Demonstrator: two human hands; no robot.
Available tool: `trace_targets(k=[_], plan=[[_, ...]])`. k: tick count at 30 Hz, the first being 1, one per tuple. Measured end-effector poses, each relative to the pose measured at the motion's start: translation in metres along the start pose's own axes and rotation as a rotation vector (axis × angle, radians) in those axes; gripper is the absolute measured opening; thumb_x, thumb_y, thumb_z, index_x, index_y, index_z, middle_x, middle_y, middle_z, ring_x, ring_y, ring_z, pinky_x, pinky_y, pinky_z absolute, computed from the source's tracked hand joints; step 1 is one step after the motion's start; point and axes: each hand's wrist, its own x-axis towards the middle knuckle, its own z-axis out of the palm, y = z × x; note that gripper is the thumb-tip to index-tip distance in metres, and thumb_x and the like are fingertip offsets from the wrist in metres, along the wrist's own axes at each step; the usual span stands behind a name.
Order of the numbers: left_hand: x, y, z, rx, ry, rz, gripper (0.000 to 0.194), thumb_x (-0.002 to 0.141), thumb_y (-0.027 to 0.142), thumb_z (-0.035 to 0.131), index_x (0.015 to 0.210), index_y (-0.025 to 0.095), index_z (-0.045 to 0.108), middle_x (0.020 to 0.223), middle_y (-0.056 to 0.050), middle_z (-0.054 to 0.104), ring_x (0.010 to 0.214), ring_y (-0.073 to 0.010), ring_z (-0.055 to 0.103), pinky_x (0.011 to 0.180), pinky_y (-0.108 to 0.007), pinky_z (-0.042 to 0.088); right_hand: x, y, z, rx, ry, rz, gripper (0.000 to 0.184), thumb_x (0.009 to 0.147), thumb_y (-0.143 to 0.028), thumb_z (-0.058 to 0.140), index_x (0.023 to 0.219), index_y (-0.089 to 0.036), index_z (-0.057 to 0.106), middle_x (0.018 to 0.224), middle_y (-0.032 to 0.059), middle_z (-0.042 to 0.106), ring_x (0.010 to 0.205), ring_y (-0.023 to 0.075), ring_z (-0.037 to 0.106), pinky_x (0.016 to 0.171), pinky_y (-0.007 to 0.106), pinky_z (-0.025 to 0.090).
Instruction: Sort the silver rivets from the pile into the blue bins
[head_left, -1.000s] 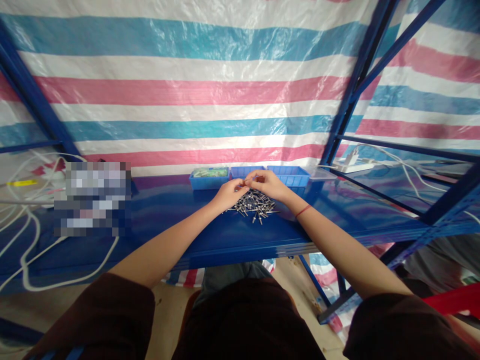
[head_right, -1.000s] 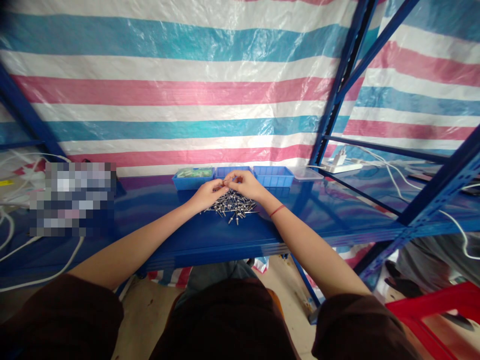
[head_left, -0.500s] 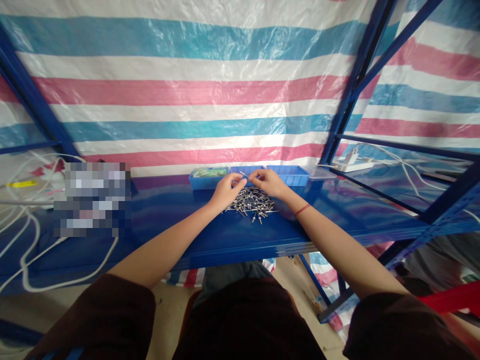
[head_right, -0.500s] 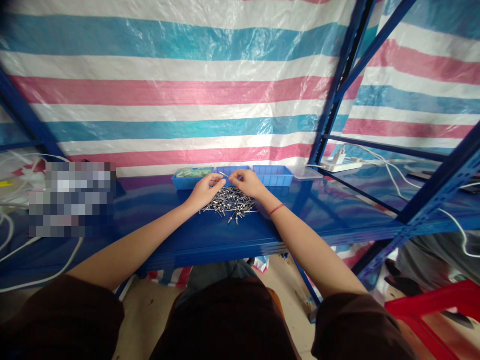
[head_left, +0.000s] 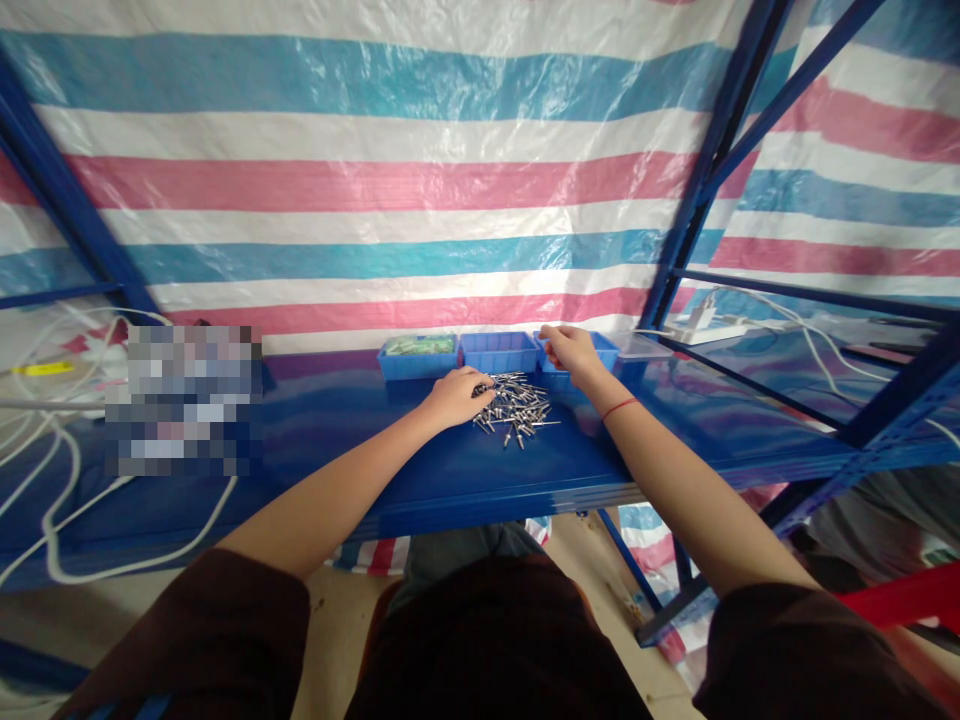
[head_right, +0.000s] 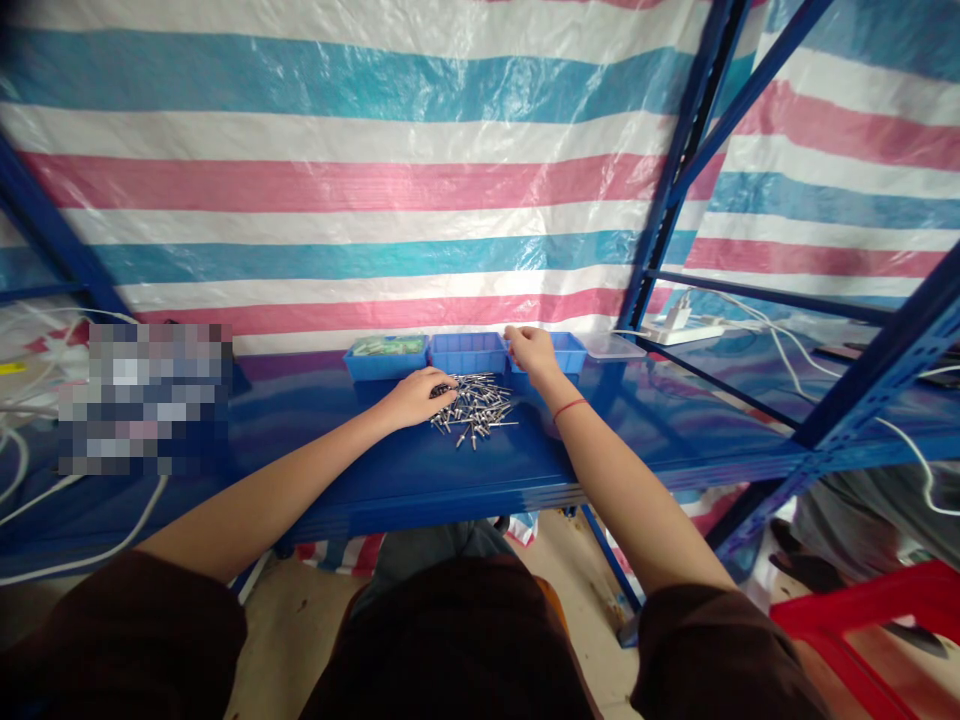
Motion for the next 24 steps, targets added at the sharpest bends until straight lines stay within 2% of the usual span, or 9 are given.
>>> trace_targets(k=[2,4,6,8,16,20,24], plan=[[0.000,0.000,0.000,-0.002,-0.012,0.014,0.026,0.081,0.034,0.054,0.099,0.021,0.068,0.109,-0.007,0.064,0.105,-0.0231,0.057,0.096,-0.037,0.042,-0.005,-0.003,0.005,-0.233,-0.176,-0.211,0.019,0.073,-0.031,0.058,0.061,-0.017,0.060,0.053,0.0020,0.054,0.051,0.0117,0.047,0.048,0.026,0.035],[0.000,-0.001,0.001,0.008,-0.014,0.040,0.026,0.082,0.033,0.052,0.099,0.020,0.067,0.109,-0.008,0.064,0.105,-0.0225,0.057,0.097,-0.036,0.042,-0.012,-0.004,0.011,-0.404,-0.373,-0.365,0.014,0.069,-0.027,0.062,0.061,-0.016,0.064,0.059,0.0024,0.061,0.057,0.0127,0.052,0.055,0.026,0.038],[0.001,-0.002,0.001,0.028,-0.016,0.074,0.026,0.083,0.031,0.050,0.099,0.019,0.068,0.108,-0.008,0.064,0.105,-0.0227,0.057,0.096,-0.036,0.042,-0.017,-0.004,0.016,-0.490,-0.539,-0.405,0.013,0.068,-0.029,0.063,0.066,-0.016,0.068,0.063,0.0022,0.065,0.059,0.0131,0.055,0.057,0.025,0.039],[0.002,-0.003,0.002,0.031,-0.014,0.105,0.026,0.082,0.029,0.050,0.097,0.018,0.068,0.106,-0.009,0.065,0.104,-0.0235,0.058,0.096,-0.037,0.043,-0.020,-0.003,0.020,-0.538,-0.624,-0.410,0.015,0.068,-0.031,0.063,0.070,-0.016,0.069,0.065,0.0022,0.065,0.059,0.0129,0.055,0.057,0.025,0.039],[0.001,-0.001,0.001,0.021,-0.007,0.095,0.024,0.081,0.027,0.052,0.095,0.019,0.068,0.103,-0.008,0.065,0.102,-0.0217,0.058,0.096,-0.035,0.043,-0.020,0.000,0.026,-0.562,-0.611,-0.523,0.014,0.069,-0.017,0.055,0.073,-0.014,0.068,0.067,0.0028,0.065,0.059,0.0120,0.054,0.060,0.025,0.038],[0.001,0.001,0.000,-0.004,0.017,0.068,0.026,0.080,0.033,0.054,0.097,0.019,0.068,0.100,-0.009,0.066,0.099,-0.0237,0.059,0.093,-0.037,0.044,-0.021,-0.003,0.026,-0.345,-0.567,-0.498,0.012,0.072,-0.021,0.055,0.073,-0.014,0.065,0.067,0.0017,0.063,0.061,0.0113,0.053,0.061,0.024,0.041],[0.003,0.003,-0.001,-0.059,0.058,0.048,0.026,0.080,0.037,0.054,0.091,0.018,0.068,0.093,-0.007,0.067,0.092,-0.0236,0.060,0.086,-0.036,0.045,-0.024,-0.007,0.028,-0.098,-0.611,-0.405,0.016,0.072,-0.029,0.058,0.077,-0.014,0.062,0.067,0.0010,0.062,0.061,0.0103,0.053,0.061,0.024,0.043]])
